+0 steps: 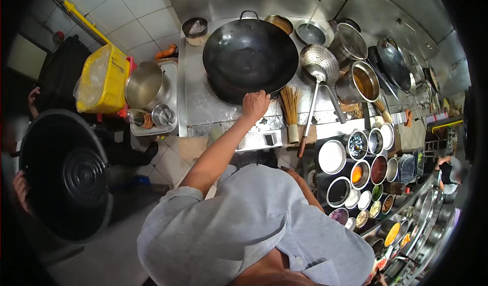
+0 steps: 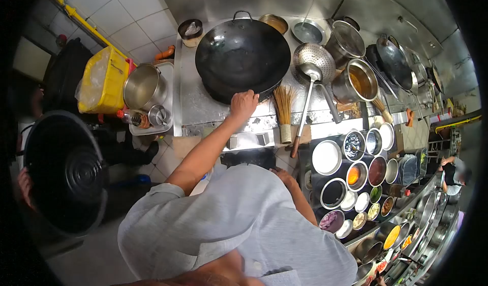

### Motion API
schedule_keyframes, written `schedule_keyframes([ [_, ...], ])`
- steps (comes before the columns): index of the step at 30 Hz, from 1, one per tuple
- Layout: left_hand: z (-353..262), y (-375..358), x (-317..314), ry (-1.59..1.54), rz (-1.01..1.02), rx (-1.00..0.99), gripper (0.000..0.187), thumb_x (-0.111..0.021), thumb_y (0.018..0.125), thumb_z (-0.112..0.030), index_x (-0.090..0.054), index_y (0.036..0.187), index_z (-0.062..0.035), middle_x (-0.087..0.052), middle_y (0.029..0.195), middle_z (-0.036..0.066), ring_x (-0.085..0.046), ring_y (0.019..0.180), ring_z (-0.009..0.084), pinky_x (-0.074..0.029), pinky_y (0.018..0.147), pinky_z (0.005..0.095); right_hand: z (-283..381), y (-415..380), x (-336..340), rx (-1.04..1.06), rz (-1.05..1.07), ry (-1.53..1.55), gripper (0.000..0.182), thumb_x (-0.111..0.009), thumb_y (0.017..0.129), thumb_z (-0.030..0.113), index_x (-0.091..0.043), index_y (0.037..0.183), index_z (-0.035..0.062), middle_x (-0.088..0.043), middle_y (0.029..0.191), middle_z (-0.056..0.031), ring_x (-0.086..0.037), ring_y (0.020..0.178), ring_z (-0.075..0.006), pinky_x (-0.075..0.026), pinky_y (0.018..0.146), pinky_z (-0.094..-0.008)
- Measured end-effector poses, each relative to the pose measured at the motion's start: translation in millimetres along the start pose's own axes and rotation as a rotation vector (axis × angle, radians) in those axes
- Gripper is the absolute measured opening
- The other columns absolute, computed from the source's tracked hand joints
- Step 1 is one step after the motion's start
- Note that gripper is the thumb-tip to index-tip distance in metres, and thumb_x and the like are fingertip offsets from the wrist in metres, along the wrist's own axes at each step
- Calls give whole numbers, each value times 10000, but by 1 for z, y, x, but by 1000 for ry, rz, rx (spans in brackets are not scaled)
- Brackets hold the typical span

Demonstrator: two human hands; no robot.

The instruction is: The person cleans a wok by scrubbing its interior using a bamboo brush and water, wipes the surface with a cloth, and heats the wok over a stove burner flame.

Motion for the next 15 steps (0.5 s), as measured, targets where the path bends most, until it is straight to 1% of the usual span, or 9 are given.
schedule_keyframes([
  [2, -4, -1, -6, -7, -32, -7, 278, -621, 897, -268, -620, 737, -41, -665, 684, 186, -668, 684, 363, -506, 700, 488, -1, -4, 3, 228, -17, -145, 529, -426, 1024, 447, -528, 1378, 69, -442, 1425, -322, -515, 1264, -424, -440, 1053, -402],
  [4, -10, 2, -8, -14, -67, -20, 287, -619, 898, -258, -602, 716, -36, -648, 658, 195, -658, 652, 371, -512, 664, 494, -32, 14, -3, 13, 130, -151, 592, -430, 1009, 488, -505, 1391, 42, -420, 1451, -309, -475, 1303, -427, -413, 1079, -408],
  [5, -11, 2, -9, -20, -100, -25, 292, -618, 898, -257, -593, 710, -35, -643, 653, 199, -651, 647, 379, -506, 656, 501, -44, 19, -4, 17, 134, -151, 592, -430, 1009, 488, -505, 1391, 42, -420, 1451, -309, -475, 1303, -427, -413, 1079, -408],
  [7, -13, -1, -9, -18, -136, -18, 297, -618, 898, -255, -583, 704, -33, -637, 648, 202, -644, 641, 388, -500, 648, 508, -86, 31, -14, -148, 175, -58, 644, -427, 993, 527, -484, 1408, 38, -402, 1471, -298, -416, 1353, -424, -364, 1120, -411],
  [9, -15, -2, -5, -59, -143, -53, 306, -614, 900, -255, -563, 692, -36, -625, 637, 204, -628, 631, 404, -485, 638, 519, -133, 46, -25, -96, 239, -121, 671, -424, 987, 542, -475, 1414, 27, -393, 1479, -296, -396, 1370, -417, -340, 1134, -409],
  [10, -15, -2, -4, -46, -146, -42, 306, -614, 900, -255, -563, 692, -36, -625, 637, 204, -628, 631, 404, -485, 638, 519, -156, 53, -34, 25, 297, -208, 685, -422, 984, 549, -470, 1417, 22, -388, 1483, -295, -386, 1379, -413, -328, 1142, -408],
  [12, -17, -2, -5, -3, -102, -26, 282, -618, 887, -256, -574, 698, -52, -640, 652, 175, -655, 665, 357, -498, 689, 484, -178, 59, -45, 169, 359, -311, 712, -419, 977, 565, -461, 1423, 11, -378, 1491, -294, -366, 1396, -406, -304, 1156, -406],
  [14, -20, -2, -3, 7, -91, -9, 283, -615, 888, -258, -576, 699, -51, -637, 649, 178, -654, 668, 361, -495, 689, 489, -184, 59, -51, 146, 382, -342, 734, -422, 970, 575, -456, 1425, 0, -370, 1497, -295, -359, 1404, -399, -293, 1162, -406],
  [15, -19, -2, -5, 5, -82, 3, 284, -612, 889, -259, -577, 699, -51, -635, 646, 182, -653, 671, 365, -492, 690, 495, -184, 57, -52, 79, 385, -326, 743, -427, 968, 576, -450, 1429, -6, -373, 1497, -290, -359, 1405, -396, -292, 1163, -408],
])
Point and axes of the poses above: each hand's wrist, its own y-axis towards the middle knuckle, its own x-axis out of the back of the hand, z = x × y, the point moved 4 cm from there along y, towards the middle knuckle
